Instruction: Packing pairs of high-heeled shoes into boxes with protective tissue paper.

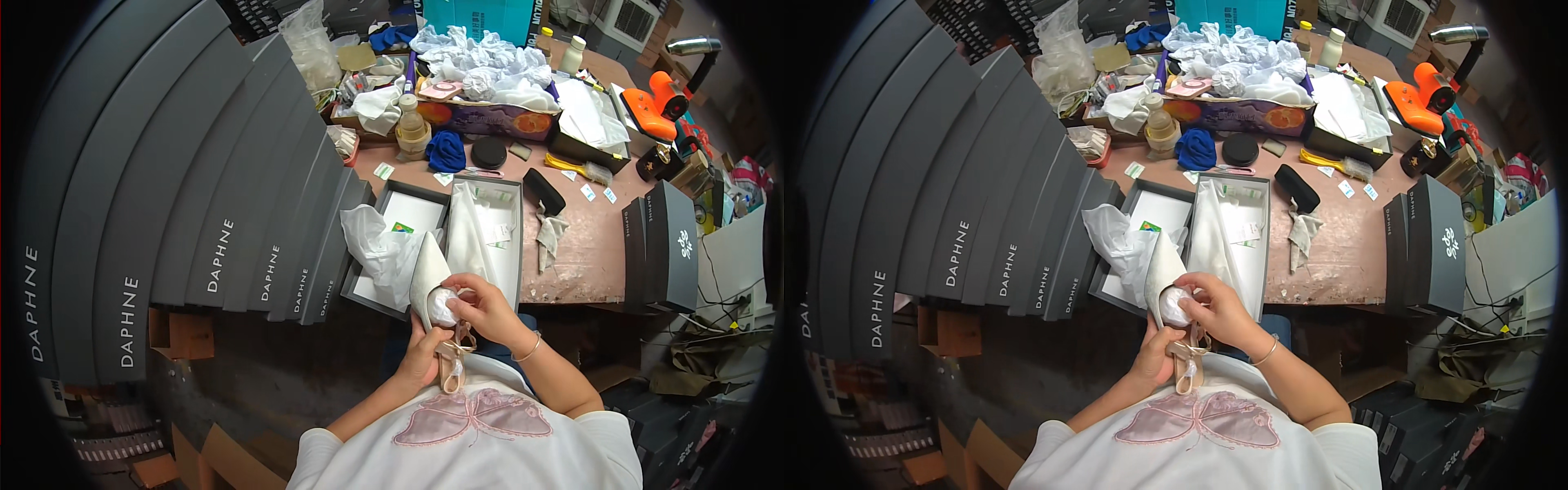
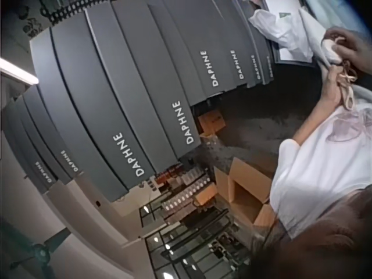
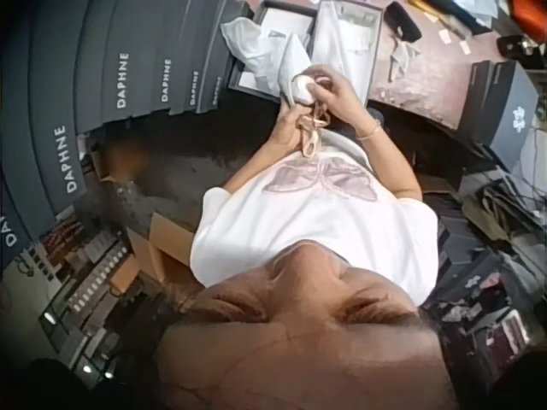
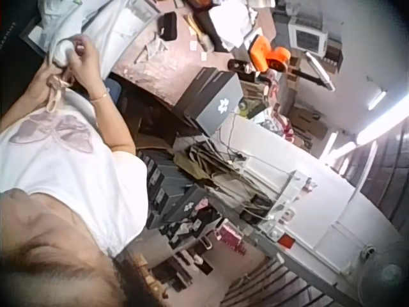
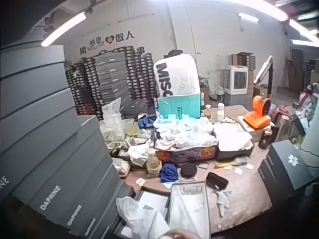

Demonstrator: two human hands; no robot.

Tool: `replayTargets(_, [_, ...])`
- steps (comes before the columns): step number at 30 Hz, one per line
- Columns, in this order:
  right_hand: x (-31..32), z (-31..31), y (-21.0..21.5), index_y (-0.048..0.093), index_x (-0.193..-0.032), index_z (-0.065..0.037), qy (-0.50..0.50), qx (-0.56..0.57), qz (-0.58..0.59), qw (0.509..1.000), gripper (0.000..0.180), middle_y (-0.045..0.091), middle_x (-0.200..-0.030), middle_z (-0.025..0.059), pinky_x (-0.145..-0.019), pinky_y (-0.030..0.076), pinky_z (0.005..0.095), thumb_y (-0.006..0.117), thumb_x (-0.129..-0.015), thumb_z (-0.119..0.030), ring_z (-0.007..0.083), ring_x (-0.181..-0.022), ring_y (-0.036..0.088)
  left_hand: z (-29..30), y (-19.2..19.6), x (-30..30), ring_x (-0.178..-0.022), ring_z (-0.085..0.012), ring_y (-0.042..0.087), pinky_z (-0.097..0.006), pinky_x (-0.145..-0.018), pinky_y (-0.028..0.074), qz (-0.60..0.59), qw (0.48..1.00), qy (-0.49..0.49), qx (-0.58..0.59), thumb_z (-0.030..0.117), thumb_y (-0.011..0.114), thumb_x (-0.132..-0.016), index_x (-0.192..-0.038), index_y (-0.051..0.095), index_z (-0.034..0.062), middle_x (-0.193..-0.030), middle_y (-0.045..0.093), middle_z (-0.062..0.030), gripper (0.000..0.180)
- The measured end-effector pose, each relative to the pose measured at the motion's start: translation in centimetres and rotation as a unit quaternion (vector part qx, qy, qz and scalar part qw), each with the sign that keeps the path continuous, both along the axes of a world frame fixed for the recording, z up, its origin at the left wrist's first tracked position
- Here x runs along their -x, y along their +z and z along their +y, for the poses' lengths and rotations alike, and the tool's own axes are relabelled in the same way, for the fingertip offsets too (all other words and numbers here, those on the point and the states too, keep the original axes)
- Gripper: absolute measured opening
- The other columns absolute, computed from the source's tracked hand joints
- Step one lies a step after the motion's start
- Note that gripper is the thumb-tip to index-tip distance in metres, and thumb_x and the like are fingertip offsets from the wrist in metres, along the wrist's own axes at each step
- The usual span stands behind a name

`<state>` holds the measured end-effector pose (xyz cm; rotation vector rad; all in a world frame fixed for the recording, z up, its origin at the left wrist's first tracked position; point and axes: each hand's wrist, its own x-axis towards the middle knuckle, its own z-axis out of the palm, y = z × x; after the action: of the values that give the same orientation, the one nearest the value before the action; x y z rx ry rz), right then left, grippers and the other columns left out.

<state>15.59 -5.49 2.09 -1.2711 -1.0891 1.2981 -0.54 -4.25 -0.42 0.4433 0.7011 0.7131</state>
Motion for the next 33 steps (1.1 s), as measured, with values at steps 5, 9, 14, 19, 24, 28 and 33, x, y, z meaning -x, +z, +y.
replayTargets(5, [1.7, -1.1, 0.6, 0.053, -0.119, -0.004, -0.015, -0.153, -0.230, 0.961, 0.038, 0.056, -0.101, 0.0116, -0.063, 0.052, 0.0245, 0.066, -0.083, -0.002, 0.0210, -0.084, 0.062, 1.0, 0.9, 0.5, -0.118, -0.0237, 0.048, -0.039, -0.098, 0.046, 0.011, 1.000, -0.007, -0.003, -0.001, 0.054, -0.076, -0.144, 0.017, 0.0165, -0.127, 0.041, -0.0109, 0.080])
replayTargets(9, [1.2, -0.7, 0.7, 0.058, -0.102, -0.005, -0.005, -0.215, -0.478, 0.852, 0.034, 0.055, -0.099, 0.0118, -0.069, 0.047, 0.0384, 0.070, -0.071, -0.004, 0.0293, -0.086, 0.056, -0.2, -0.2, 0.4, -0.118, -0.0212, 0.046, -0.037, -0.097, 0.046, -0.007, 1.000, -0.006, 0.003, -0.002, 0.054, -0.078, -0.144, 0.015, 0.0179, -0.127, 0.040, -0.0095, 0.079])
replayTargets(14, [1.1, 2.3, -3.2, 0.054, -0.114, -0.005, -0.127, -0.138, -0.372, 0.909, 0.054, 0.055, -0.105, 0.0147, -0.075, 0.048, 0.0414, 0.077, -0.066, -0.008, 0.0361, -0.092, 0.057, -0.3, -0.9, 0.1, -0.116, -0.0256, 0.050, -0.041, -0.094, 0.048, 0.014, 1.000, -0.021, -0.004, 0.002, 0.051, -0.080, -0.141, 0.023, 0.0155, -0.126, 0.042, -0.0122, 0.069])
replayTargets(19, [-1.3, 2.7, -0.4, 0.035, -0.142, -0.005, 0.006, -0.102, -0.171, 0.980, 0.083, 0.050, -0.130, 0.0210, -0.084, 0.051, 0.0365, 0.079, -0.072, -0.014, 0.0331, -0.119, 0.054, 0.6, -0.1, 0.6, -0.101, -0.0270, 0.060, -0.042, -0.084, 0.053, -0.061, 0.989, -0.130, 0.014, 0.004, 0.051, -0.082, -0.138, 0.030, 0.0083, -0.117, 0.053, -0.0155, 0.060])
replayTargets(24, [-1.0, 4.8, -3.4, 0.028, -0.145, -0.002, -0.017, -0.070, -0.099, 0.992, 0.082, 0.049, -0.132, 0.0233, -0.089, 0.049, 0.0373, 0.075, -0.080, -0.019, 0.0306, -0.120, 0.051, 4.1, 0.2, 0.8, -0.091, -0.0261, 0.065, -0.038, -0.077, 0.057, 0.019, 0.986, -0.162, -0.023, 0.005, 0.052, -0.082, -0.128, 0.041, 0.0015, -0.111, 0.058, -0.0159, 0.048])
replayTargets(28, [-1.9, 2.7, -4.3, 0.024, -0.144, 0.004, -0.062, -0.049, -0.185, 0.979, 0.084, 0.047, -0.128, 0.0299, -0.095, 0.046, 0.0386, 0.073, -0.082, -0.026, 0.0382, -0.120, 0.049, 12.0, 0.8, 1.4, -0.114, -0.0224, 0.055, -0.034, -0.094, 0.048, 0.129, 0.984, -0.044, -0.118, 0.015, 0.060, -0.091, -0.149, 0.018, 0.0061, -0.127, 0.051, -0.0139, 0.071])
replayTargets(33, [-3.1, 2.5, -7.6, 0.026, -0.141, 0.007, 0.002, 0.136, -0.463, 0.876, 0.089, 0.060, -0.105, 0.0297, -0.089, 0.049, 0.0429, 0.077, -0.075, -0.025, 0.0398, -0.101, 0.060, 12.4, 1.3, -0.8, -0.134, -0.0260, 0.037, -0.038, -0.109, 0.031, 0.164, 0.903, -0.011, -0.396, 0.017, 0.064, -0.091, -0.147, 0.025, 0.0012, -0.143, 0.039, -0.0184, 0.070])
